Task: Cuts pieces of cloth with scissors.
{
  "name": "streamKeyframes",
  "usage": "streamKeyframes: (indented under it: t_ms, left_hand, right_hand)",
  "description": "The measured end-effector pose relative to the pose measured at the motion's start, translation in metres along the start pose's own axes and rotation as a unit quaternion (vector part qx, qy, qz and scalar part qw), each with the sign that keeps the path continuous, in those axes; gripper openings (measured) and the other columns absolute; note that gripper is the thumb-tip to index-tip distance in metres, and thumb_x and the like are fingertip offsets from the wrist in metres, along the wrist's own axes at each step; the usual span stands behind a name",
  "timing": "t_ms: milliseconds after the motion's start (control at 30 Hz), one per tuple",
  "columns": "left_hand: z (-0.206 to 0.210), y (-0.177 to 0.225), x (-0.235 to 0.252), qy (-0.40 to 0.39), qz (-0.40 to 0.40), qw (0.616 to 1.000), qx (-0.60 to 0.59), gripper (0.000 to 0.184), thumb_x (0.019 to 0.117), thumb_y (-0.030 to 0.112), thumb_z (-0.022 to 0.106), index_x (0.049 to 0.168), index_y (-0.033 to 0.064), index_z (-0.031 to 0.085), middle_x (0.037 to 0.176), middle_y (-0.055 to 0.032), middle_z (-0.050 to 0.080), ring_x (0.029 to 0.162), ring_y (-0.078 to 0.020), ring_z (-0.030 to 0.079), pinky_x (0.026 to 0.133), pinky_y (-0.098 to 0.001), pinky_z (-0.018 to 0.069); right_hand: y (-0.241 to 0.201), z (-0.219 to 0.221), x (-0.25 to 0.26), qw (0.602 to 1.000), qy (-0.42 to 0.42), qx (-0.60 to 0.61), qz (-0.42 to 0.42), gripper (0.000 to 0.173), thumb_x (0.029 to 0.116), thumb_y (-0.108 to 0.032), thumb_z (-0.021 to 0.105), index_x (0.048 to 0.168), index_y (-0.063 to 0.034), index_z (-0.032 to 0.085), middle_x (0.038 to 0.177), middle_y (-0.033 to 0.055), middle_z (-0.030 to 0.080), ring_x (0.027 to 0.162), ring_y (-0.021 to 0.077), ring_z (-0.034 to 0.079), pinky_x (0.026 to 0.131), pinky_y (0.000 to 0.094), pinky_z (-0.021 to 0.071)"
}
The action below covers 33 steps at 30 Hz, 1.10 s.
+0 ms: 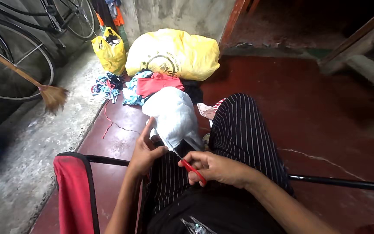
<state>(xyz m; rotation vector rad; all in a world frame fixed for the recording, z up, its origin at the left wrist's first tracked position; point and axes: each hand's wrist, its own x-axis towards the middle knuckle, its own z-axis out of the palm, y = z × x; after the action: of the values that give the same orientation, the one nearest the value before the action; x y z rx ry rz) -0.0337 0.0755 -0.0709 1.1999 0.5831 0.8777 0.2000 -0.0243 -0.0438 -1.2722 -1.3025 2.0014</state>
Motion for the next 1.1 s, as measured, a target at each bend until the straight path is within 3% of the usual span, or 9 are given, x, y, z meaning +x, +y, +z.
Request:
streamKeyframes:
  t_ms: [300, 500, 633, 733, 833, 900, 1000, 1100]
  left_hand:
    - [0.000, 0.001, 0.000, -0.002, 0.009, 1.000, -0.001, 0.104, 0.0767, -0.015, 0.068, 0.163, 0.0222, 0.024, 0.159, -0.0064, 0.037, 0.111, -0.0216, 0.065, 0.084, -0.0380, 0.0607]
    - [0.000, 0.000, 0.001, 0.008, 0.007, 1.000, 0.021, 0.104, 0.0759, -0.012, 0.070, 0.163, 0.0229, 0.025, 0.157, -0.0053, 0.041, 0.105, -0.0194, 0.067, 0.082, -0.0365, 0.0608]
    - [0.000, 0.000, 0.002, 0.009, 0.008, 1.000, 0.023, 0.103, 0.0756, -0.010, 0.071, 0.163, 0.0214, 0.026, 0.156, -0.0062, 0.042, 0.109, -0.0205, 0.066, 0.084, -0.0379, 0.0605]
    - [0.002, 0.000, 0.002, 0.013, 0.013, 1.000, 0.015, 0.106, 0.0751, -0.010, 0.072, 0.163, 0.0239, 0.023, 0.154, -0.0060, 0.044, 0.109, -0.0200, 0.065, 0.085, -0.0376, 0.0605]
    - [0.014, 0.000, 0.002, 0.035, 0.025, 0.999, -0.018, 0.120, 0.0740, -0.013, 0.074, 0.164, 0.0325, 0.009, 0.145, -0.0079, 0.051, 0.103, -0.0218, 0.068, 0.083, -0.0393, 0.0614]
    - [0.027, -0.001, 0.001, 0.053, 0.030, 0.998, -0.034, 0.125, 0.0731, -0.011, 0.076, 0.163, 0.0354, 0.002, 0.140, -0.0087, 0.055, 0.095, -0.0213, 0.070, 0.079, -0.0382, 0.0624]
    - [0.044, -0.008, -0.004, 0.083, 0.026, 0.995, -0.052, 0.121, 0.0731, -0.006, 0.076, 0.163, 0.0356, 0.007, 0.135, -0.0032, 0.061, 0.093, -0.0151, 0.070, 0.077, -0.0328, 0.0610]
    - [0.049, -0.012, -0.004, 0.111, 0.023, 0.987, -0.110, 0.115, 0.0743, -0.007, 0.074, 0.163, 0.0304, 0.011, 0.126, -0.0035, 0.067, 0.094, -0.0146, 0.071, 0.079, -0.0322, 0.0611]
  right_hand:
    - [0.008, -0.001, -0.008, 0.999, 0.003, -0.049, 0.003, 0.052, 0.0936, -0.031, 0.073, 0.138, -0.0124, 0.055, 0.095, 0.0033, 0.067, 0.078, 0.0105, 0.064, 0.071, 0.0266, 0.0547]
    - [0.013, -0.001, -0.019, 0.996, 0.036, -0.084, -0.018, 0.057, 0.0926, -0.034, 0.073, 0.141, -0.0130, 0.053, 0.101, 0.0040, 0.068, 0.081, 0.0106, 0.064, 0.074, 0.0279, 0.0550]
    - [0.014, -0.002, -0.027, 0.993, 0.056, -0.095, -0.030, 0.058, 0.0910, -0.035, 0.075, 0.141, -0.0158, 0.054, 0.106, 0.0033, 0.069, 0.084, 0.0115, 0.066, 0.075, 0.0285, 0.0555]
    - [0.010, 0.008, -0.031, 0.983, 0.146, -0.085, -0.067, 0.056, 0.0887, -0.028, 0.078, 0.140, -0.0192, 0.057, 0.114, 0.0023, 0.067, 0.085, 0.0125, 0.066, 0.074, 0.0295, 0.0576]
    - [0.006, 0.031, -0.014, 0.924, 0.326, -0.088, -0.182, 0.058, 0.0852, -0.019, 0.080, 0.138, -0.0255, 0.059, 0.124, 0.0011, 0.064, 0.092, 0.0145, 0.071, 0.077, 0.0339, 0.0641]
    - [-0.001, 0.045, 0.002, 0.854, 0.407, -0.187, -0.266, 0.063, 0.0834, -0.010, 0.078, 0.142, -0.0222, 0.058, 0.127, 0.0042, 0.059, 0.101, 0.0145, 0.068, 0.082, 0.0354, 0.0636]
    - [-0.014, 0.055, 0.019, 0.732, 0.443, -0.369, -0.363, 0.055, 0.0870, -0.004, 0.072, 0.140, -0.0156, 0.061, 0.125, 0.0122, 0.054, 0.099, 0.0165, 0.064, 0.079, 0.0294, 0.0605]
    - [-0.018, 0.055, 0.022, 0.692, 0.443, -0.433, -0.370, 0.051, 0.0919, -0.002, 0.067, 0.140, -0.0151, 0.060, 0.122, 0.0141, 0.056, 0.098, 0.0178, 0.064, 0.083, 0.0272, 0.0592]
